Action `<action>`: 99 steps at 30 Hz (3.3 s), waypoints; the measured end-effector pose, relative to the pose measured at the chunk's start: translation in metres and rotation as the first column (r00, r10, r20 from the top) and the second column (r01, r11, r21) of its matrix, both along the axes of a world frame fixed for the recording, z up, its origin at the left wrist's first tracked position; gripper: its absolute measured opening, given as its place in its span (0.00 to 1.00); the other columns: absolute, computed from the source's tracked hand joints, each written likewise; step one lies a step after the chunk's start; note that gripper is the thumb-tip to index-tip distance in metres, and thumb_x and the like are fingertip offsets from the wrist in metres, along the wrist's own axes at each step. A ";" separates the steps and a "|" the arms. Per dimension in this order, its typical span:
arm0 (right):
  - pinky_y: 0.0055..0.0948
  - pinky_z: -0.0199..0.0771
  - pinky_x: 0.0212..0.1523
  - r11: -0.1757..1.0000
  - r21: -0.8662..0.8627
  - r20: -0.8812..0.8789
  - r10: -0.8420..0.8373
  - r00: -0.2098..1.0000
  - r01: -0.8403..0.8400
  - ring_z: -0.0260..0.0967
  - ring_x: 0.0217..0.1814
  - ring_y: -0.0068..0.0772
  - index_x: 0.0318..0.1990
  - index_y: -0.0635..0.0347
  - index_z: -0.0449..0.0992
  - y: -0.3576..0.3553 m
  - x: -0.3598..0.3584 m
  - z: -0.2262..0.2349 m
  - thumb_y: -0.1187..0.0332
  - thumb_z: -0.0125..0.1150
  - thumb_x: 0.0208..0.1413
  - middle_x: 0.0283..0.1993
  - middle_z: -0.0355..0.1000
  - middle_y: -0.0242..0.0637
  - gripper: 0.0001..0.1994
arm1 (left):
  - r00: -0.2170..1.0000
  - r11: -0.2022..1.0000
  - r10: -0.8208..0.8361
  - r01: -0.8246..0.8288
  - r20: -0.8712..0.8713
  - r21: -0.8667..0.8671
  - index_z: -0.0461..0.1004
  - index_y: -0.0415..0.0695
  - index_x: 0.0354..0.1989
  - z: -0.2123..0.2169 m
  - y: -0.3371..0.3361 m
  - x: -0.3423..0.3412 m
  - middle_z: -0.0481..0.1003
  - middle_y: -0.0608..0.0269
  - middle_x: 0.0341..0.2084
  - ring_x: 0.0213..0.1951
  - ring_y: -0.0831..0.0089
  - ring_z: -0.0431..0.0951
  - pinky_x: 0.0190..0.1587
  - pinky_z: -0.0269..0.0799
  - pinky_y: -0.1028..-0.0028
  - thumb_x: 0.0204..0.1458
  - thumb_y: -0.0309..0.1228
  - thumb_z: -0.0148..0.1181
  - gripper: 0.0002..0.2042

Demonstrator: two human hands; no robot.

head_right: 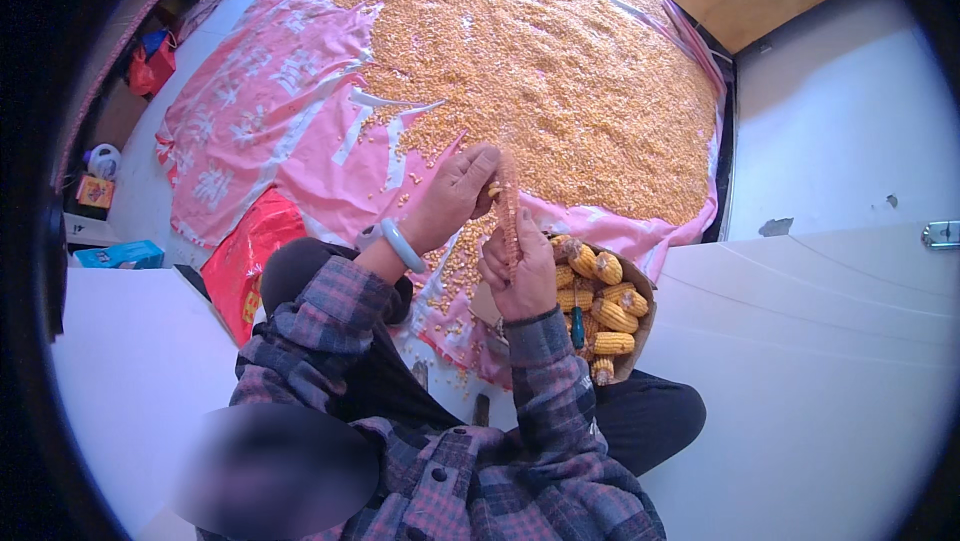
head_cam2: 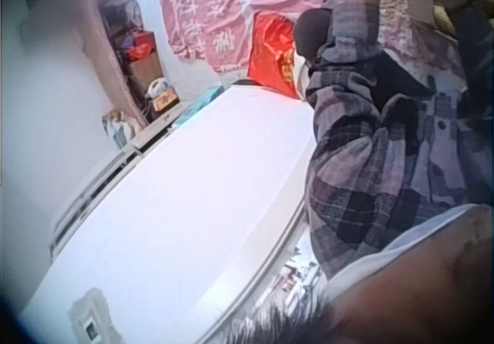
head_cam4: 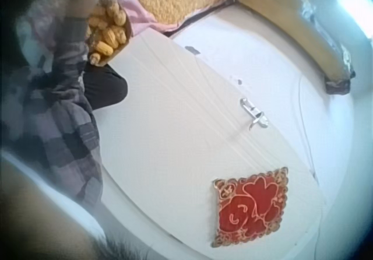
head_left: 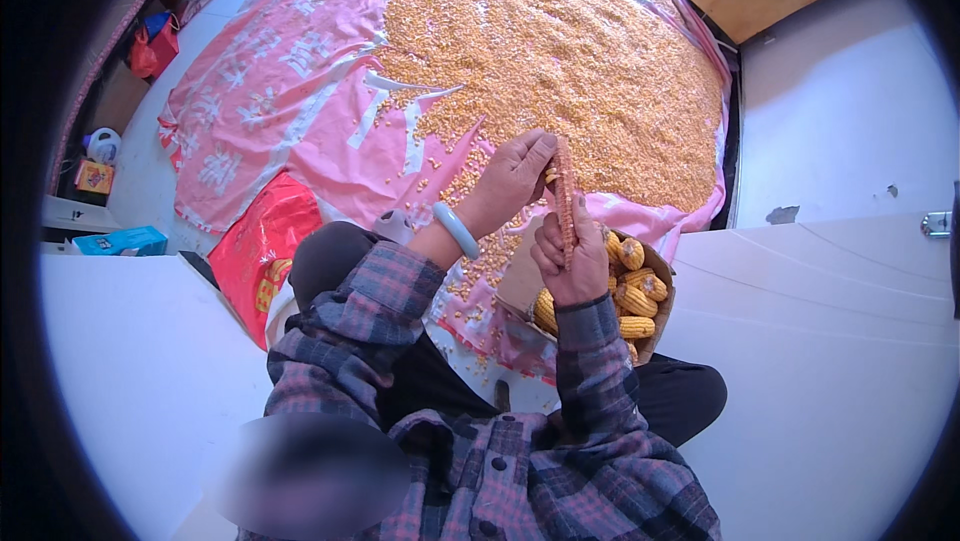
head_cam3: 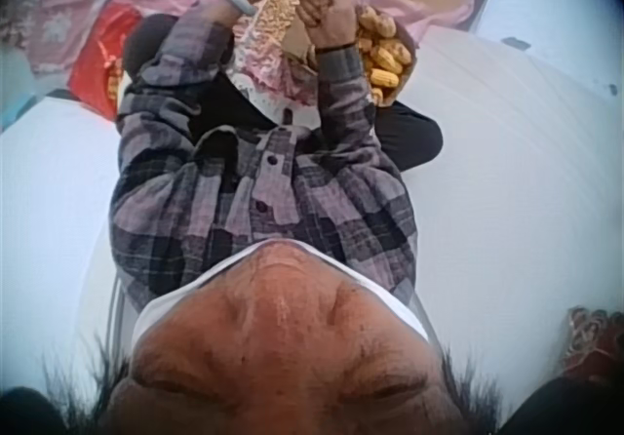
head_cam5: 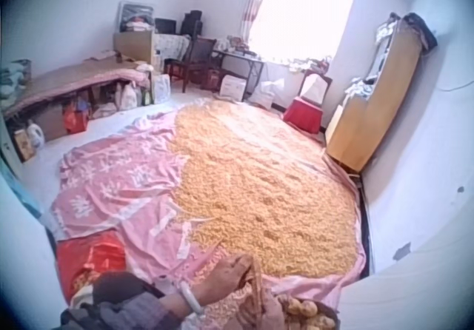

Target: The person sits cross-legged and shucks corn cobs one by one. They use a knife to loosen kernels and then pull the kernels off by hand, dropping them onto a large pink sack. The cobs are taken from a cardboard box and the shucked cobs are placed back into the box.

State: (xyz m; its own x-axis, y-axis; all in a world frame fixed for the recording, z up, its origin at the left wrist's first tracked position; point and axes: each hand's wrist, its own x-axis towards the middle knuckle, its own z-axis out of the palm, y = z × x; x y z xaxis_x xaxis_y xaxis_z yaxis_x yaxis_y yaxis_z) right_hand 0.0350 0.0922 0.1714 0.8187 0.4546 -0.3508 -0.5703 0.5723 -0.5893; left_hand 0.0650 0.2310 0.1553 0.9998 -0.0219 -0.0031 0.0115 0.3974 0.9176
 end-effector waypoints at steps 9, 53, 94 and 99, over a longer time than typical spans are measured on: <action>0.15 0.47 0.11 0.978 -0.154 0.171 -0.113 0.979 0.139 0.49 0.12 0.13 0.46 0.60 0.69 0.001 0.004 -0.013 0.62 0.46 0.62 0.19 0.61 0.25 0.13 | 0.955 0.894 -0.067 -0.072 0.290 0.442 0.67 0.39 0.38 -0.018 -0.004 0.002 0.70 0.62 0.23 0.25 0.67 0.71 0.27 0.64 0.73 0.59 0.36 0.44 0.12; 0.15 0.59 0.15 0.275 -0.867 0.394 -0.134 0.909 0.416 0.61 0.16 0.13 0.40 0.60 0.75 -0.228 -0.065 -0.064 0.71 0.51 0.57 0.22 0.68 0.29 0.07 | 0.569 0.527 0.481 -0.796 -0.667 -0.298 0.65 0.30 0.44 -0.290 0.164 -0.353 0.73 0.48 0.35 0.42 0.63 0.73 0.53 0.66 0.65 0.58 0.28 0.38 0.14; 0.11 0.56 0.17 0.491 -0.724 0.257 -0.459 0.850 0.484 0.57 0.19 0.09 0.49 0.66 0.69 -0.244 -0.146 -0.003 0.74 0.56 0.54 0.26 0.67 0.28 0.15 | 0.785 0.904 -0.422 0.402 -0.454 -0.145 0.64 0.35 0.44 -0.107 -0.183 -0.101 0.72 0.55 0.33 0.35 0.69 0.74 0.38 0.73 0.72 0.54 0.42 0.54 0.21; 0.17 0.65 0.31 0.269 -0.865 0.399 -0.146 0.905 0.425 0.62 0.28 0.15 0.45 0.63 0.73 -0.229 -0.148 -0.017 0.72 0.59 0.50 0.30 0.70 0.30 0.13 | 0.526 0.741 -0.539 -0.074 -0.658 -0.667 0.62 0.37 0.45 -0.140 -0.186 -0.101 0.72 0.51 0.31 0.31 0.63 0.75 0.35 0.76 0.66 0.55 0.46 0.50 0.22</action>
State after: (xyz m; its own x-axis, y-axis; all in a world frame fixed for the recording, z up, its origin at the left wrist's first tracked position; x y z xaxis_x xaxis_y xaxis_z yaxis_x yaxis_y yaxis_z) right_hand -0.1127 -0.1370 0.1549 0.9273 -0.3318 -0.1734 -0.2845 -0.3237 -0.9024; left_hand -0.0360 0.0455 0.0149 0.5246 -0.5567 -0.6441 0.7543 0.6548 0.0485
